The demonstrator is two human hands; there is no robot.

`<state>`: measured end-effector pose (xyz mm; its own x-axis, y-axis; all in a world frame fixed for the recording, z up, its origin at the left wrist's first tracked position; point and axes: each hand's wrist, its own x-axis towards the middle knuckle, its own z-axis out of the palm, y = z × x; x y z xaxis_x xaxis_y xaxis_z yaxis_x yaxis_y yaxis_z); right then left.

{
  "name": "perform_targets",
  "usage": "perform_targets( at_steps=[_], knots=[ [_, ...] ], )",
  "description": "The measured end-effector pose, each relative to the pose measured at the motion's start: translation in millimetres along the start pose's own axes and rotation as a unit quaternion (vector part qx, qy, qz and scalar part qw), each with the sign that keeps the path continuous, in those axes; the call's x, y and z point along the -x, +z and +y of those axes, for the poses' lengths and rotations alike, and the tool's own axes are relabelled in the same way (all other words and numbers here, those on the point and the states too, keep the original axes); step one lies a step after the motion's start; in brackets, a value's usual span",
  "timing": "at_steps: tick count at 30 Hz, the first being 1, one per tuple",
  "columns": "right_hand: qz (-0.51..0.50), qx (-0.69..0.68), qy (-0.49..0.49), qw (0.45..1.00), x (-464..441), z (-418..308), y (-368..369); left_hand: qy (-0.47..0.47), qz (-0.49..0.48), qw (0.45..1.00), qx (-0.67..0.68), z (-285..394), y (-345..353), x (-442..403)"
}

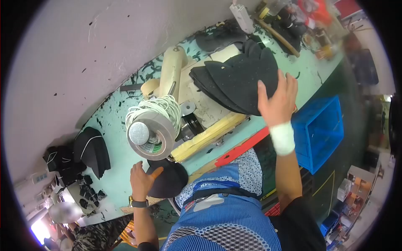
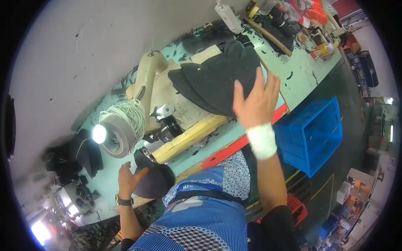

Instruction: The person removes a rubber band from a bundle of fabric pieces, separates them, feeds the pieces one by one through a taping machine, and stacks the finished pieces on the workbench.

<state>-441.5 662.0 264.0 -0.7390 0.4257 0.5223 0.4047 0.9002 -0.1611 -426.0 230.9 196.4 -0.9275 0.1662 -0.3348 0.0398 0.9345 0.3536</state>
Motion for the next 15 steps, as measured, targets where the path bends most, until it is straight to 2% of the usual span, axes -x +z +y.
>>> perform_targets(
  at_steps=[2, 3, 6, 7, 11, 14, 15],
  knots=[
    [-0.076, -0.113, 0.103, 0.985, -15, 23, 26, 0.019, 0.028, 0.99, -0.134, -5, 10, 0],
    [-0.071, -0.111, 0.101, 0.986, -18, 23, 27, 0.022, 0.032, 0.991, -0.13, -6, 11, -1],
    [-0.072, -0.214, 0.09, 0.97, -21, 16, 31, 0.017, -0.07, 0.993, -0.096, -10, 13, -2],
    [-0.073, -0.213, 0.092, 0.97, -19, 16, 32, 0.017, -0.072, 0.993, -0.096, -10, 14, -1],
    [-0.036, -0.206, 0.049, 0.977, -16, 11, 37, 0.032, -0.042, 0.995, -0.082, -12, 12, 0],
    [0.076, -0.115, -0.05, 0.989, -6, -2, 20, 0.014, -0.037, 0.99, -0.134, -13, -3, 1],
    [0.057, -0.177, -0.09, 0.979, 2, -15, 5, 0.013, -0.038, 0.99, -0.132, -5, -15, 3]
  ],
)
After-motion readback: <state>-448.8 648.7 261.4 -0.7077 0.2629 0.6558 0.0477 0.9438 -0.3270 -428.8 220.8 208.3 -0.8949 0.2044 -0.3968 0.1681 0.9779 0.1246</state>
